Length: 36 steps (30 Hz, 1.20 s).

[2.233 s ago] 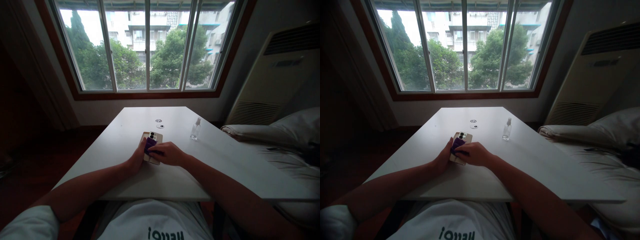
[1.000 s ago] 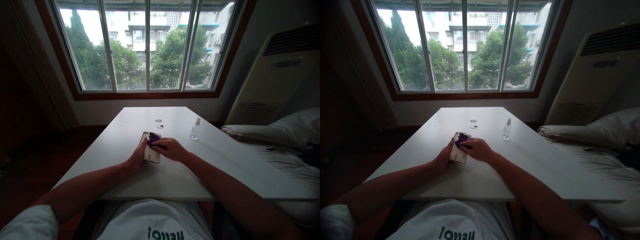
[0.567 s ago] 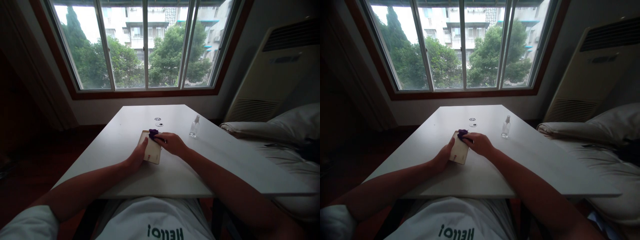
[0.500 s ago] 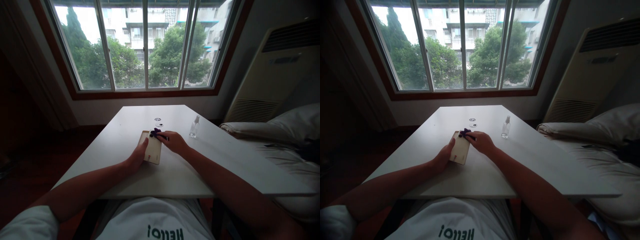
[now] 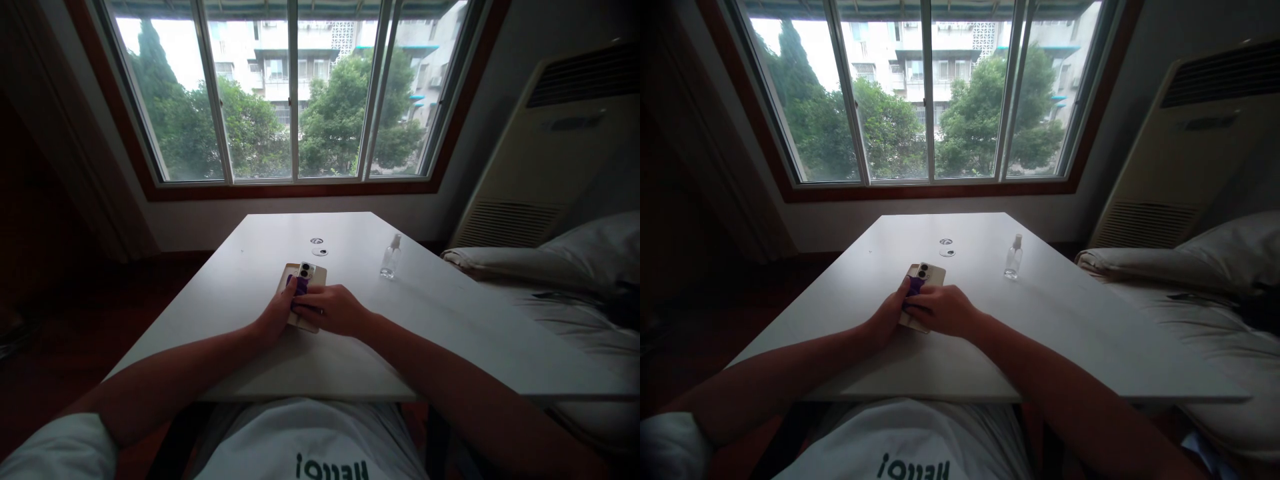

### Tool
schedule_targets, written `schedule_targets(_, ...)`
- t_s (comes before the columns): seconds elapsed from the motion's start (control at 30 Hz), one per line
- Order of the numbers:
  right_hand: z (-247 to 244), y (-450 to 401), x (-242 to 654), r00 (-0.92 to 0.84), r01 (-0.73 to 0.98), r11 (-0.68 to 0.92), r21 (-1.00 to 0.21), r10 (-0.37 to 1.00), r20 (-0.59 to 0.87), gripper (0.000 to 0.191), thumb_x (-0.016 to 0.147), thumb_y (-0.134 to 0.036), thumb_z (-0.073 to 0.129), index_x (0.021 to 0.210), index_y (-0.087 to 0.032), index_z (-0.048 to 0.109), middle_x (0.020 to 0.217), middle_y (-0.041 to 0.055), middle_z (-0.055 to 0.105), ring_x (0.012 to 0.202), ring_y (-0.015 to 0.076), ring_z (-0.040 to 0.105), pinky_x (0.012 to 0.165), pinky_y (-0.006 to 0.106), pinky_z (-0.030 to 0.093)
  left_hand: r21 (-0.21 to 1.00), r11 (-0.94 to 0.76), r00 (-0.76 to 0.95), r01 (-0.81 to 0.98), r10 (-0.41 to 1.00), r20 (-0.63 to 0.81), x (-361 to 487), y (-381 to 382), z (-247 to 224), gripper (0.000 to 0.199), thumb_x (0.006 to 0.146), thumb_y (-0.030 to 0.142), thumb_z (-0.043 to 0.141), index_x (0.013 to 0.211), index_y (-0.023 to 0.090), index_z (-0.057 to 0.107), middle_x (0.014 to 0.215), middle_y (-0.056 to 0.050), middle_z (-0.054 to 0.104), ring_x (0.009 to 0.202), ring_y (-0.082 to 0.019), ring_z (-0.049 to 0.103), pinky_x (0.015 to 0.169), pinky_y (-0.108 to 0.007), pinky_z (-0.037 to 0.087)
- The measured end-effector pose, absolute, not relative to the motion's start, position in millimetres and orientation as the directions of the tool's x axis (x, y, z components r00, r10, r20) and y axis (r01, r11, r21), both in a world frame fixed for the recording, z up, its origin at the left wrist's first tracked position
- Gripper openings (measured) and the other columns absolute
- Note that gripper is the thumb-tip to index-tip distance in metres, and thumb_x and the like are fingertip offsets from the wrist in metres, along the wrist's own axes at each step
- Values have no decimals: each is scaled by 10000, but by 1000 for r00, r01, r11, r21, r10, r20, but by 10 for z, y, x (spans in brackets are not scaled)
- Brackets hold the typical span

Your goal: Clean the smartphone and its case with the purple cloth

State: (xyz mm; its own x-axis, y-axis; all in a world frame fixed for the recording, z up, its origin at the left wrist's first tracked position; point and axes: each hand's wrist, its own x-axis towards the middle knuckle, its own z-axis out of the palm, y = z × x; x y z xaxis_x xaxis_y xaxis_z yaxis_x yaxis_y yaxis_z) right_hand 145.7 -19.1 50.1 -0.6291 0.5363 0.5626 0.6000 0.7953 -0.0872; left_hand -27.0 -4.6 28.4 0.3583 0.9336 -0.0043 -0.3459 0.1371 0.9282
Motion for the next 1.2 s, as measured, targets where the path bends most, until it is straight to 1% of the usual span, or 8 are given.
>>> schedule_targets(0.13, 511, -67, 1556, -513, 659, 746, -93, 537, 670, 247, 974, -358, 610, 1138, -263, 767, 1120, 70, 691, 892, 178, 671, 765, 296, 534, 934, 120, 357, -338, 934, 9, -256, -55, 295, 668, 928, 658, 562, 1297, 105, 631, 1121, -165, 716, 873, -237, 708, 727, -307, 560)
schedule_targets(0.3, 471, 144, 1686, -392, 704, 700, -122, 526, 755, 197, 949, -241, 624, 1079, -204, 768, 1296, 114, 624, 1183, 270, 602, 1012, 439, 516, 934, 110, 367, -339, 930, 24, -270, -74, 321, 717, 905, 672, 586, 1360, 119, 587, 1157, -166, 700, 819, -220, 690, 725, -312, 529)
schedule_targets(0.43, 455, 139, 1659, -435, 667, 733, -129, 524, 732, 235, 977, -202, 570, 1149, -199, 731, 1215, 98, 681, 1089, 240, 648, 981, 438, 532, 933, 113, 345, -342, 939, 12, -270, -90, 340, 705, 901, 664, 599, 1353, 122, 592, 1114, -155, 708, 802, -215, 685, 708, -303, 519)
schedule_targets(0.53, 473, 11, 1555, -524, 602, 795, -74, 463, 715, 243, 979, -204, 560, 1170, -204, 711, 1202, 89, 687, 1053, 227, 651, 944, 417, 535, 931, 120, 331, -344, 943, 1, -261, -86, 332, 681, 914, 654, 587, 1331, 116, 611, 1107, -156, 714, 810, -218, 691, 704, -302, 534)
schedule_targets(0.7, 520, -173, 1399, -666, 485, 874, 13, 360, 653, 225, 968, -229, 570, 1141, -204, 712, 1185, 86, 690, 1022, 223, 647, 921, 394, 529, 907, 107, 372, -407, 927, 57, -255, -47, 290, 602, 934, 601, 601, 1308, 131, 641, 1213, -157, 691, 1011, -244, 694, 838, -309, 561)
schedule_targets(0.8, 517, -94, 1446, -626, 537, 843, 8, 393, 673, 241, 966, -220, 566, 1153, -207, 717, 1202, 87, 688, 1042, 232, 650, 936, 406, 529, 919, 100, 354, -380, 934, 44, -259, -31, 275, 628, 920, 618, 609, 1305, 123, 641, 1152, -154, 707, 949, -235, 699, 803, -302, 558)
schedule_targets(1.0, 450, 241, 1754, -376, 699, 688, -193, 584, 719, 244, 958, -212, 593, 1150, -206, 743, 1171, 91, 694, 1028, 224, 670, 926, 391, 564, 930, 153, 343, -334, 939, -31, -283, -34, 289, 742, 891, 696, 583, 1322, 92, 608, 1050, -159, 710, 740, -200, 663, 672, -306, 521)
schedule_targets(1.2, 462, 66, 1632, -466, 634, 756, -162, 541, 701, 242, 937, -199, 603, 1131, -209, 747, 1166, 85, 697, 1020, 223, 664, 925, 393, 559, 911, 169, 338, -375, 940, -35, -285, -16, 282, 693, 911, 655, 590, 1335, 108, 603, 1098, -159, 708, 804, -218, 687, 718, -313, 545)
